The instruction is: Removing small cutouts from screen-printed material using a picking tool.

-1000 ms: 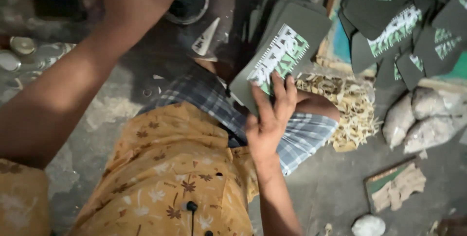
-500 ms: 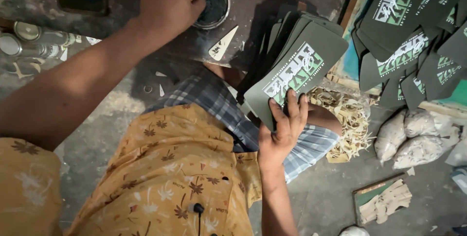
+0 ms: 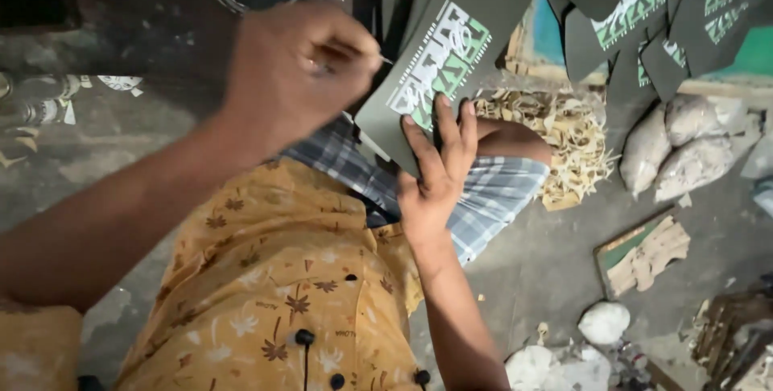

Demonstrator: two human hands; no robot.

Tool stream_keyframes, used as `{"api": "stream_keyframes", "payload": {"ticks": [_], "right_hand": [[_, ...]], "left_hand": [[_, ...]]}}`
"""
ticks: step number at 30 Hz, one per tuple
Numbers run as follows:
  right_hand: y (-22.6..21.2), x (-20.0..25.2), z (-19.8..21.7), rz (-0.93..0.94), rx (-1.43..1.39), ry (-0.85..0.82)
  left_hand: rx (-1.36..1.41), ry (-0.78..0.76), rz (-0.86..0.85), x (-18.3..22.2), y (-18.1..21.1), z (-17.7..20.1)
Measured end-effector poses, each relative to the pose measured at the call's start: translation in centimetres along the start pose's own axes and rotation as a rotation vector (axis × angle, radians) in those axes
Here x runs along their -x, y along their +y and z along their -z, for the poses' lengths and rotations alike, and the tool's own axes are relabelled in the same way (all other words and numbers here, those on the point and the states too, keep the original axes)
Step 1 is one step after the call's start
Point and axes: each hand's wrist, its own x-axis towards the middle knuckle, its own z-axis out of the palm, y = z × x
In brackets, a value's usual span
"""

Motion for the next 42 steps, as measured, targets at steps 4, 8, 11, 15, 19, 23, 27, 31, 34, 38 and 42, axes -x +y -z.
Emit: {"api": "stream_keyframes", "payload": {"ticks": [4,8,11,15,19,23,27,31,34,38,42], "right_hand": [[0.3,0.4,-0.6,-0.022,-0.022,0.033],[0.2,0.3,-0.3,-0.016,-0.007,0.003],[0.1,0.2,-0.4,-0.007,0.002,0.008],[0.1,0.5,-0.7,-0.006,0.022,0.027],[0.2,0.5,-0.7,-0.013,0.008,0.024],[0.2,0.5,-0.8,0.000,0.016,0.029],[0.4,0.5,-0.9,0.002,0.020,0.034],[0.2,0.4,-0.6,-0.013,-0.016,0.010],[0.2,0.5,-0.6,-0.010,0.012,0.007],[0.2,0.6,-0.5,-0.013,-0.004,0.004],[-0.4,-0.1,0.3,-0.007,-0.049,-0.030]], "left_hand": [[-0.056,-0.003,0.021,0.5,1.6,-2.9],[-0.150,0.030,0.006,1.6,2.0,-3.8],[-0.147,0.050,-0.004,2.1,1.7,-4.1],[-0.188,0.062,-0.054,2.1,1.6,-4.2],[-0.204,0.092,-0.075,2.4,1.3,-4.5],[-0.194,0.079,-0.072,2.4,1.1,-4.6],[-0.227,0.076,-0.117,2.4,1.2,-4.4],[-0.274,0.057,-0.141,2.4,1.1,-4.3],[-0.178,0.046,-0.074,2.5,1.1,-4.2],[-0.226,0.069,-0.111,2.5,1.0,-4.2],[-0.182,0.112,-0.047,2.0,-0.9,-1.3]]}}
